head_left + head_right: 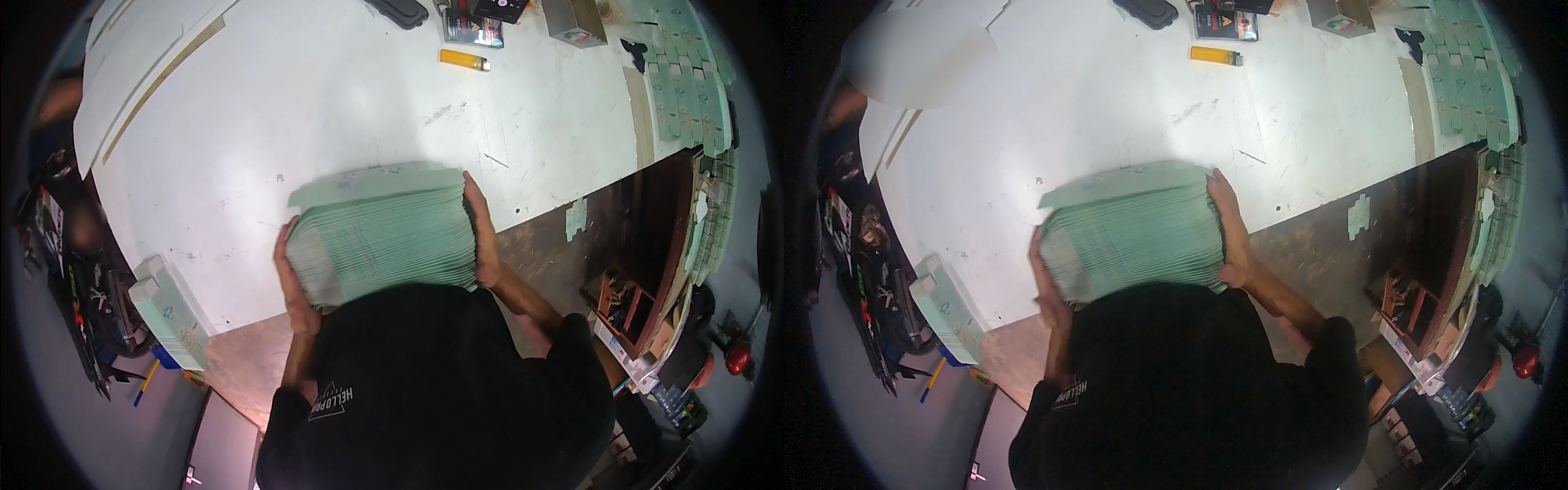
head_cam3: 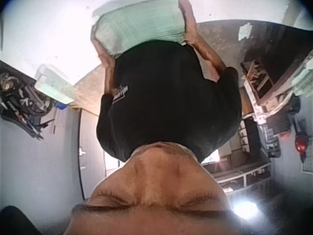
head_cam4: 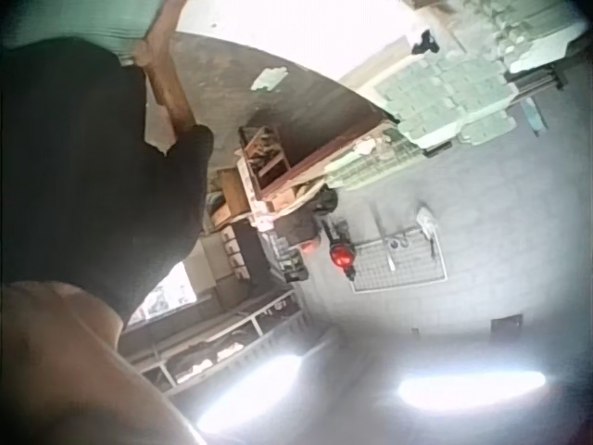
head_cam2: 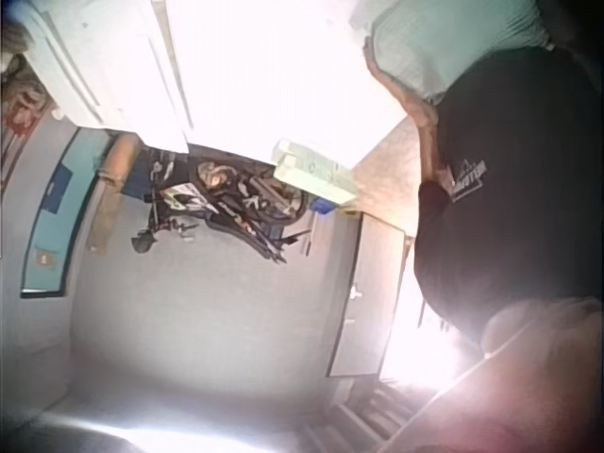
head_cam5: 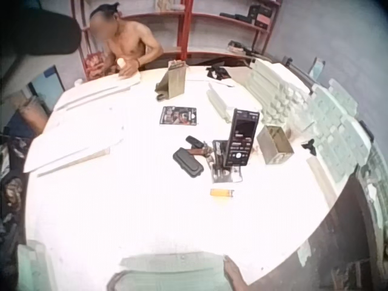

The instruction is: The person repeatedly picks up stacks of light green paper sheets from a white table, aligns them, and places them into a growing pile. The person also handles white paper sheets and cardboard pieces, moving them aside or stacking them on the table.

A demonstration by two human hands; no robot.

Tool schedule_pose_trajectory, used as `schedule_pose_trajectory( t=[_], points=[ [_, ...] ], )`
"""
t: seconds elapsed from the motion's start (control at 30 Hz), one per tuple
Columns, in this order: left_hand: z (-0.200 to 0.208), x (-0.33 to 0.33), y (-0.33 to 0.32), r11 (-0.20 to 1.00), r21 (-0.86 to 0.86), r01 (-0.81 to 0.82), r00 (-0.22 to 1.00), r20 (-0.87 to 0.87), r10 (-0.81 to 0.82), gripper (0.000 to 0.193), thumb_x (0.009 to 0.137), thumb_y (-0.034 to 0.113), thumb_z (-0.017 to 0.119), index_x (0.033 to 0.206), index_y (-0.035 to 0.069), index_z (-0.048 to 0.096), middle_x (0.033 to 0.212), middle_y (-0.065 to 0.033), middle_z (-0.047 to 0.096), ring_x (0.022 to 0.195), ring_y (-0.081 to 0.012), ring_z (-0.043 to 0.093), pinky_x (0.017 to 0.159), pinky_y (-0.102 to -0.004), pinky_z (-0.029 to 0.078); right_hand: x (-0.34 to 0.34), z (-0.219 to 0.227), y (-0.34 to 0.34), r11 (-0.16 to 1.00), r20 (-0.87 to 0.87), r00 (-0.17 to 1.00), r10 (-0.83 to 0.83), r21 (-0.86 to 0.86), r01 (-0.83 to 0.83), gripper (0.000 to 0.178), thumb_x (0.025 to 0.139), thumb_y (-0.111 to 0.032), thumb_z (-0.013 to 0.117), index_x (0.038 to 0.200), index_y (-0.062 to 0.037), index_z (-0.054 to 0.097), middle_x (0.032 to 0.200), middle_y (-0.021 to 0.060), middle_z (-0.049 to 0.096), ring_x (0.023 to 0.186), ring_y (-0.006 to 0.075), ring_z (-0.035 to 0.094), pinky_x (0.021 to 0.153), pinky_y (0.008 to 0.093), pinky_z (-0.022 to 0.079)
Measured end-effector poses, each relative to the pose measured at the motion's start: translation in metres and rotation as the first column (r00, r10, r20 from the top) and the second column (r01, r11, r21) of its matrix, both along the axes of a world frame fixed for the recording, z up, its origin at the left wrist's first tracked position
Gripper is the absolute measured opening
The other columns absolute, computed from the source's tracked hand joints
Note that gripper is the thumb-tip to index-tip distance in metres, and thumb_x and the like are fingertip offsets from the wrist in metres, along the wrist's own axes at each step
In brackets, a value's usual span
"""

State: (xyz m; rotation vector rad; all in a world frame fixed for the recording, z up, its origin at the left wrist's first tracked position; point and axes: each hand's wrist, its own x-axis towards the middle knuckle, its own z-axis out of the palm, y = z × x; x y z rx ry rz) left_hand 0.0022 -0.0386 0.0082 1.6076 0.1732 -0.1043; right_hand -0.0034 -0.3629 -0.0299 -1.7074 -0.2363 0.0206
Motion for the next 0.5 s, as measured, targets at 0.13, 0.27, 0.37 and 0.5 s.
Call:
schedule_pose_trajectory(
  t=[0.13,0.27,0.37,0.5],
  points=[
    [-0.01,0.0,0.004,0.988,-0.15,-0.043,0.999,0.008,0.045,0.117,0.088,0.08,0.049,0.164,-0.004,0.018,0.167,-0.0237,0.026,0.154,-0.0362,0.029,0.126,-0.0501,0.026,0.018,-0.001,-0.001,0.994,0.045,0.999,0.001,-0.112,0.004,0.129,0.084,-0.094,0.042,0.165,0.004,0.021,0.168,0.0317,0.025,0.158,0.0512,0.017,0.127,0.0605,0.015],
    [-0.012,0.002,0.018,0.98,-0.148,0.134,0.989,-0.035,-0.14,0.128,0.079,0.064,0.075,0.167,-0.001,0.009,0.17,-0.0265,0.023,0.156,-0.0416,0.026,0.127,-0.0538,0.022,0.025,0.01,-0.03,0.942,-0.04,0.975,0.22,-0.251,-0.223,0.127,0.084,-0.082,0.06,0.166,0.0036,0.015,0.171,0.0299,0.021,0.158,0.0498,0.018,0.128,0.0605,0.016],
    [0.001,0.001,0.051,0.849,0.213,0.484,0.87,-0.01,-0.493,0.136,0.07,0.046,0.087,0.168,-0.001,0.005,0.17,-0.0306,0.021,0.157,-0.0457,0.024,0.127,-0.0558,0.022,0.027,0.049,-0.052,0.81,-0.149,0.902,0.406,-0.399,-0.43,0.13,0.077,-0.063,0.08,0.167,0.0025,0.011,0.17,0.0297,0.022,0.158,0.0497,0.018,0.128,0.063,0.016],
    [0.033,0.005,0.047,0.583,0.478,0.656,0.72,-0.166,-0.674,0.154,0.053,0.011,0.095,0.168,0.004,-0.007,0.168,-0.0358,0.019,0.157,-0.053,0.022,0.127,-0.0568,0.025,0.025,0.057,-0.062,0.604,-0.213,0.836,0.506,-0.604,-0.52,0.142,0.061,-0.04,0.096,0.167,0.0015,0.011,0.168,0.0293,0.026,0.158,0.0485,0.02,0.128,0.0649,0.017]
  ],
)
